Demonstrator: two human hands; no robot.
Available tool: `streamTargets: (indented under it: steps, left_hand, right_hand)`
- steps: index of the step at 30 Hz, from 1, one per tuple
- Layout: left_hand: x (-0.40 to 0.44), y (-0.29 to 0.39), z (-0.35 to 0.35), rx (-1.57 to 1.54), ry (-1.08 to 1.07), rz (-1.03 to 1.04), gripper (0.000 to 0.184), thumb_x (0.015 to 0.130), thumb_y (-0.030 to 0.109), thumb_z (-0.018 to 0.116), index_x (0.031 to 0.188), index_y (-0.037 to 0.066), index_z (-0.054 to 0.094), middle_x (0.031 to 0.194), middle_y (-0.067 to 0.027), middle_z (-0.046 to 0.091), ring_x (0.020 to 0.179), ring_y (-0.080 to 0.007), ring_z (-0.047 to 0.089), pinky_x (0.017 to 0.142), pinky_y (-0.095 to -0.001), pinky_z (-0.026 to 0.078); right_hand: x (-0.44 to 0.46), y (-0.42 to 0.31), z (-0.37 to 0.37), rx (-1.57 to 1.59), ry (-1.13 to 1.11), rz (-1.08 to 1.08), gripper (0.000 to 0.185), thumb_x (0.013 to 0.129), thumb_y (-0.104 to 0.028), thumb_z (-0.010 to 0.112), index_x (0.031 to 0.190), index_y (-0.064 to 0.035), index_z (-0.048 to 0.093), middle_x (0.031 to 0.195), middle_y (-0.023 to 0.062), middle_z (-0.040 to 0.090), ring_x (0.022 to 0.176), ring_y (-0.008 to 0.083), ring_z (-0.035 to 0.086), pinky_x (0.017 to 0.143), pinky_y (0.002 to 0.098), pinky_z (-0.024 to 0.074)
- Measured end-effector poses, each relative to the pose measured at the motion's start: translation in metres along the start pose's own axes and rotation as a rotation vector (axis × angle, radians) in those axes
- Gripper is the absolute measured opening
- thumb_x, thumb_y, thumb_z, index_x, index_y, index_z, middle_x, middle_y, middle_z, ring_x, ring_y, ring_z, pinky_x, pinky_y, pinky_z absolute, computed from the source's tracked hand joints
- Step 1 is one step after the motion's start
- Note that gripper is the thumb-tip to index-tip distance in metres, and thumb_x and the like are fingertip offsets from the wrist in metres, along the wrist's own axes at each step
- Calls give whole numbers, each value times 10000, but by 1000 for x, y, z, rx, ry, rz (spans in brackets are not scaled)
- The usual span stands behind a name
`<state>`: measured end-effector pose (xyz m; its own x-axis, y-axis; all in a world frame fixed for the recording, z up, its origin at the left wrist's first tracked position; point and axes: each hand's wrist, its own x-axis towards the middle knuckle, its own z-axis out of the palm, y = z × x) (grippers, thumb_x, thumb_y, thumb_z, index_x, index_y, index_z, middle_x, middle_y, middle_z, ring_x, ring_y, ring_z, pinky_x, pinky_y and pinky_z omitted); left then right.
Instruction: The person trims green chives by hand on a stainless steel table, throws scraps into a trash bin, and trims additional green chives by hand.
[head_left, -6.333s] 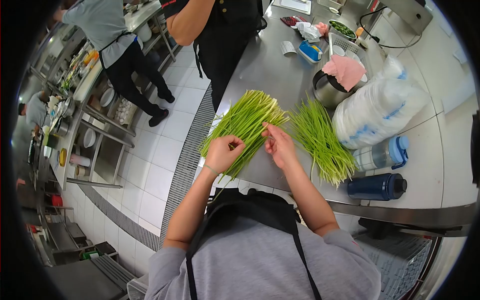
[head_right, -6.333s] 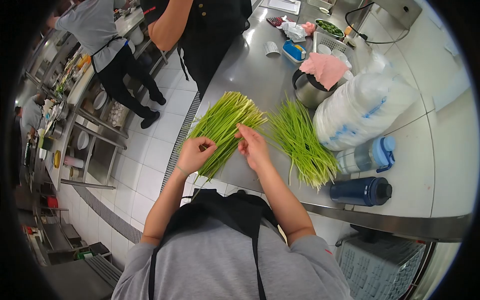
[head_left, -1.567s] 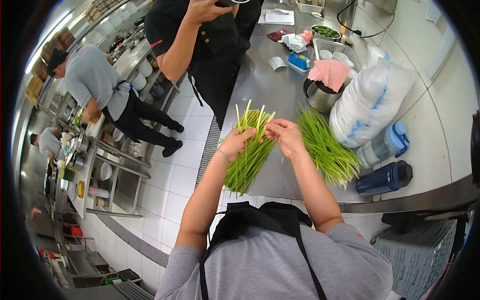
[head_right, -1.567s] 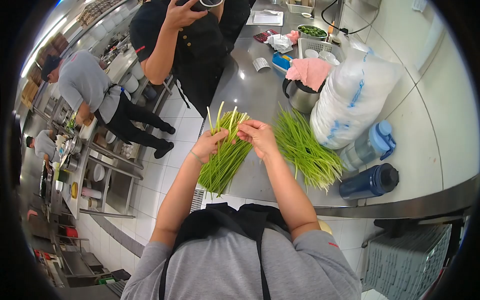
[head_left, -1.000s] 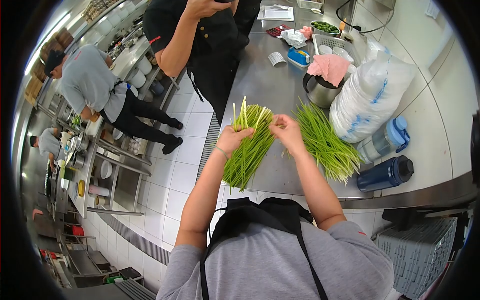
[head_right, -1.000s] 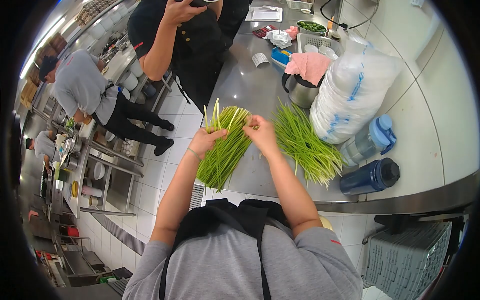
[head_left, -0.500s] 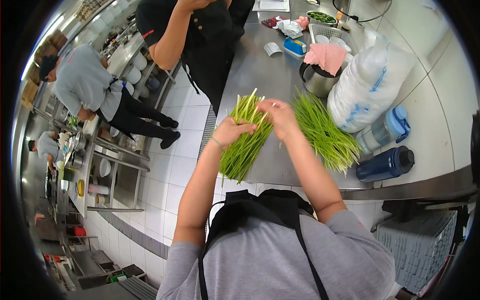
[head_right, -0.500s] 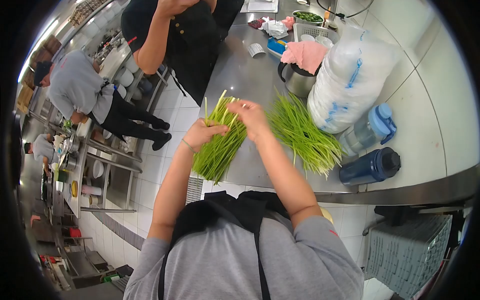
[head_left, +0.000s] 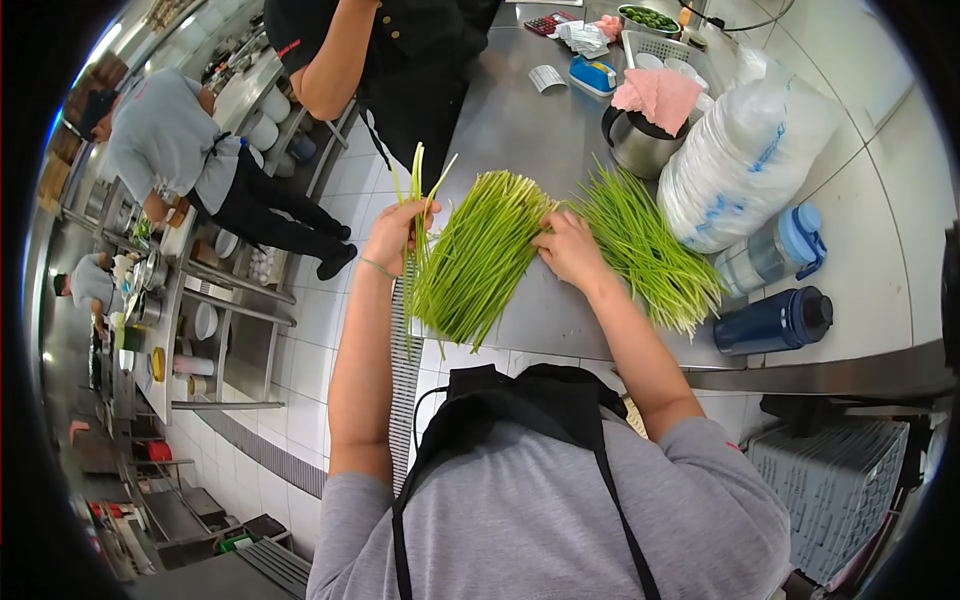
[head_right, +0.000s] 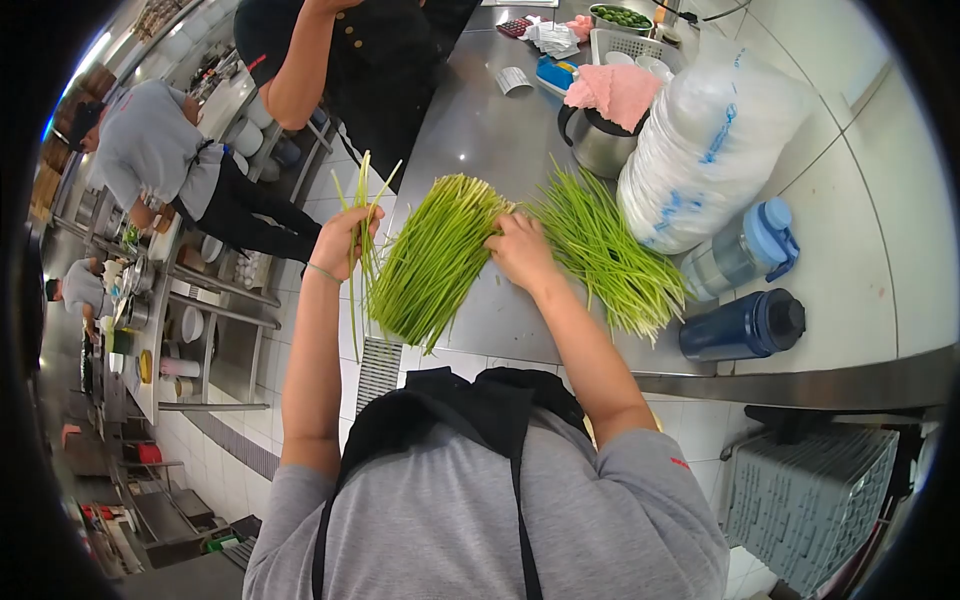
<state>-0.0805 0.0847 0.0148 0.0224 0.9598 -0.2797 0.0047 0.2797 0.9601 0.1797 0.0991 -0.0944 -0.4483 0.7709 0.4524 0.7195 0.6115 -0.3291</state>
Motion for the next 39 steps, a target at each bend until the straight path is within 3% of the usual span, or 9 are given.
streamTargets:
  steps: [8,10,14,20,21,26,28,37,39]
  left_hand:
    - [6,-15,4,-229,90,19,189,814,171,421,736,28,517,638,-68,518,506,-158,434,525,-266,396]
    - [7,-13,10,-333,37,-10,174,812,163,416,759,23,506,637,-78,515,500,-172,440,535,-283,420]
    - [2,-14,27,-341,31,-91,161,818,190,415,829,46,487,546,-35,419,466,-146,415,492,-305,412]
    - [5,-25,43,-64,100,-44,281,819,339,518,771,62,515,490,52,303,405,-59,304,429,-247,325]
    - [9,-30,44,-14,104,-27,340,771,365,599,758,27,569,503,38,409,434,-72,385,446,-232,352]
    - [28,-51,70,111,65,246,294,692,279,680,789,3,645,611,-32,588,541,-118,516,511,-238,405]
    - [26,-42,76,532,84,237,197,677,217,675,759,39,652,584,-28,575,542,-99,503,522,-253,404]
    - [0,0,61,229,61,254,161,718,193,618,711,34,647,619,3,574,507,-50,433,434,-211,310]
    - [-6,13,53,192,61,278,198,751,227,576,705,39,619,607,-6,548,512,-55,425,452,-202,308]
  right_hand:
    - [21,-9,-19,53,-111,10,102,686,-144,560,715,-103,649,874,55,575,858,250,529,752,379,408]
    - [43,-3,2,204,149,324,138,703,-201,580,707,-87,657,775,102,608,704,304,568,641,394,455]
    - [64,12,28,273,-15,598,244,702,-296,611,702,-57,658,693,142,612,613,330,570,577,391,458]
    - [59,23,35,817,-50,858,260,681,-240,681,680,17,640,572,62,571,519,127,501,505,277,385]
    - [59,11,12,823,-120,876,224,693,-211,684,663,4,630,581,32,555,510,104,468,491,250,363]
    - [53,-13,-15,1070,-45,778,197,730,-202,662,709,-10,625,594,0,543,525,72,450,493,218,339]
    - [52,-20,-27,1107,-30,761,187,741,-199,654,727,-16,624,594,-12,534,530,64,445,495,211,332]
    - [35,19,-9,868,235,544,151,748,-172,619,748,-21,625,602,2,546,567,78,484,527,220,386]
    - [37,17,1,575,168,425,164,719,-174,630,782,-23,626,654,78,600,572,172,558,570,285,437]
